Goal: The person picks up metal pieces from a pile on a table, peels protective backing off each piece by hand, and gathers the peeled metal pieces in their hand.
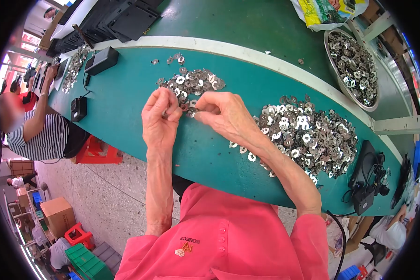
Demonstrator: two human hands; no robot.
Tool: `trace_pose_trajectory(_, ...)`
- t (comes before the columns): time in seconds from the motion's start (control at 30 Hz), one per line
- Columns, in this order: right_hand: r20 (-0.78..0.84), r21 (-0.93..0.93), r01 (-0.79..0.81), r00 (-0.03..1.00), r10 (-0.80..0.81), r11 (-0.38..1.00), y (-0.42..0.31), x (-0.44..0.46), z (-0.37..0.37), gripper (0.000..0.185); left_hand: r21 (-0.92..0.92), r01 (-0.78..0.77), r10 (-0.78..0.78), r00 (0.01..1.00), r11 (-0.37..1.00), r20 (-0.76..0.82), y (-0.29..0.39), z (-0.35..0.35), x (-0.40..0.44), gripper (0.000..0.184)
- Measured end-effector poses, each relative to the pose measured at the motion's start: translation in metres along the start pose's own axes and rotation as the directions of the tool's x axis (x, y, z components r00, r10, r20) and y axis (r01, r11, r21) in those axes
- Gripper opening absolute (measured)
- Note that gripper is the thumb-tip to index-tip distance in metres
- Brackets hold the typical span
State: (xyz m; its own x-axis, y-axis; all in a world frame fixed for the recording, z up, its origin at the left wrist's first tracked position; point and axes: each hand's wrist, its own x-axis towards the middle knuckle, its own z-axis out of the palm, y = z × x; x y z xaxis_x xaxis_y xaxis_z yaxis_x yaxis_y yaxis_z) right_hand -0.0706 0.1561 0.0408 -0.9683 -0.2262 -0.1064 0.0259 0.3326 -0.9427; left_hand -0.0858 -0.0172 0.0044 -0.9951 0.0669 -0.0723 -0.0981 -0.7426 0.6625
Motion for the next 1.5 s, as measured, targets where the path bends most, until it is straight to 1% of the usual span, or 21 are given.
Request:
trace_pose_trajectory(0.07, -0.013, 0.097, -0.008, 1.000, 0.009, 0.995, 0.001, 0.000, -0.001, 0.019, 0.123, 0.028, -0.024, 0.999, 0.992, -0.035, 0.000, 0.009, -0.003, 0.010)
trace_pose_trajectory(0.13, -0.051, 0.190, 0.029, 0.998, -0.020, 0.981, 0.008, 0.002, -0.001, 0.020, 0.249, 0.043, -0.032, 0.998, 0.968, -0.045, -0.002, 0.017, -0.005, 0.012)
trace_pose_trajectory(0.17, -0.069, 0.218, 0.066, 0.996, -0.052, 0.974, 0.008, 0.002, -0.001, 0.021, 0.278, 0.032, -0.028, 0.999, 0.960, -0.016, -0.004, 0.015, -0.006, 0.014)
trace_pose_trajectory(0.27, -0.069, 0.229, -0.015, 0.997, 0.031, 0.973, -0.001, 0.002, -0.003, 0.018, 0.378, 0.058, -0.053, 0.998, 0.924, -0.022, -0.007, 0.023, -0.009, 0.014)
trace_pose_trajectory(0.3, -0.049, 0.189, -0.030, 0.998, 0.039, 0.982, -0.001, 0.003, -0.003, 0.016, 0.394, 0.077, -0.073, 0.997, 0.916, -0.026, -0.009, 0.024, -0.010, 0.013)
trace_pose_trajectory(0.33, -0.064, 0.158, 0.030, 0.998, -0.020, 0.987, 0.004, 0.003, -0.001, 0.015, 0.412, 0.087, -0.079, 0.996, 0.907, -0.038, -0.011, 0.022, -0.010, 0.013)
trace_pose_trajectory(0.37, -0.086, 0.159, 0.055, 0.995, -0.042, 0.986, 0.008, 0.003, 0.002, 0.013, 0.396, 0.094, -0.089, 0.996, 0.914, -0.030, -0.012, 0.020, -0.009, 0.011)
trace_pose_trajectory(0.4, -0.026, 0.221, -0.021, 0.999, 0.028, 0.975, -0.007, 0.001, -0.001, 0.011, 0.381, 0.103, -0.099, 0.995, 0.919, -0.031, -0.011, 0.017, -0.008, 0.009)
trace_pose_trajectory(0.43, 0.025, 0.281, -0.049, 0.999, 0.043, 0.958, -0.005, 0.002, -0.002, 0.012, 0.323, 0.138, -0.135, 0.990, 0.936, -0.033, -0.010, 0.015, -0.007, 0.007)
trace_pose_trajectory(0.5, 0.078, 0.266, -0.137, 0.990, 0.120, 0.954, -0.015, 0.003, -0.008, 0.014, 0.191, 0.202, -0.206, 0.979, 0.961, 0.002, -0.011, 0.009, -0.004, 0.008)
trace_pose_trajectory(0.53, 0.072, 0.232, -0.144, 0.989, 0.131, 0.962, -0.016, 0.003, -0.009, 0.015, 0.123, 0.238, -0.245, 0.969, 0.963, 0.040, -0.011, 0.006, -0.002, 0.009)
trace_pose_trajectory(0.57, 0.060, 0.246, -0.133, 0.991, 0.122, 0.960, -0.018, 0.002, -0.009, 0.015, 0.109, 0.235, -0.243, 0.968, 0.966, 0.065, -0.010, 0.006, -0.003, 0.009)
trace_pose_trajectory(0.7, -0.004, 0.207, -0.075, 0.997, 0.077, 0.975, -0.013, 0.000, -0.005, 0.015, 0.098, 0.186, -0.194, 0.978, 0.978, 0.077, -0.010, 0.006, -0.004, 0.010)
trace_pose_trajectory(0.8, -0.015, 0.213, -0.113, 0.993, 0.119, 0.971, -0.018, 0.000, -0.006, 0.014, 0.068, 0.209, -0.215, 0.972, 0.976, 0.097, -0.007, 0.009, -0.005, 0.010)
trace_pose_trajectory(0.9, -0.071, 0.144, -0.042, 0.996, 0.052, 0.989, -0.019, 0.003, -0.007, 0.012, 0.049, 0.206, -0.211, 0.965, 0.977, 0.155, -0.011, 0.007, -0.005, 0.008)
trace_pose_trajectory(1.03, -0.088, 0.240, -0.047, 0.994, 0.070, 0.970, -0.021, 0.003, -0.010, 0.011, -0.023, 0.275, -0.270, 0.954, 0.961, 0.133, -0.007, 0.008, -0.003, 0.005)
trace_pose_trajectory(1.13, -0.108, 0.317, -0.084, 0.986, 0.124, 0.945, -0.020, 0.002, -0.008, 0.012, 0.013, 0.234, -0.235, 0.969, 0.972, 0.080, -0.006, 0.009, -0.004, 0.006)
trace_pose_trajectory(1.27, -0.077, 0.344, -0.062, 0.993, 0.094, 0.937, -0.016, 0.002, -0.014, 0.010, 0.043, 0.207, -0.208, 0.977, 0.977, 0.034, -0.005, 0.014, -0.004, 0.004)
trace_pose_trajectory(1.37, -0.062, 0.382, -0.068, 0.993, 0.099, 0.922, -0.018, 0.002, -0.013, 0.009, 0.064, 0.182, -0.185, 0.982, 0.981, 0.047, -0.009, 0.008, -0.005, 0.003)
trace_pose_trajectory(1.47, -0.042, 0.396, -0.068, 0.995, 0.092, 0.916, -0.016, 0.001, -0.011, 0.010, 0.039, 0.200, -0.200, 0.980, 0.979, -0.006, -0.010, 0.010, -0.005, 0.003)
trace_pose_trajectory(1.5, -0.040, 0.397, -0.064, 0.995, 0.087, 0.916, -0.016, 0.001, -0.010, 0.010, 0.040, 0.192, -0.192, 0.981, 0.981, 0.010, -0.009, 0.010, -0.005, 0.002)
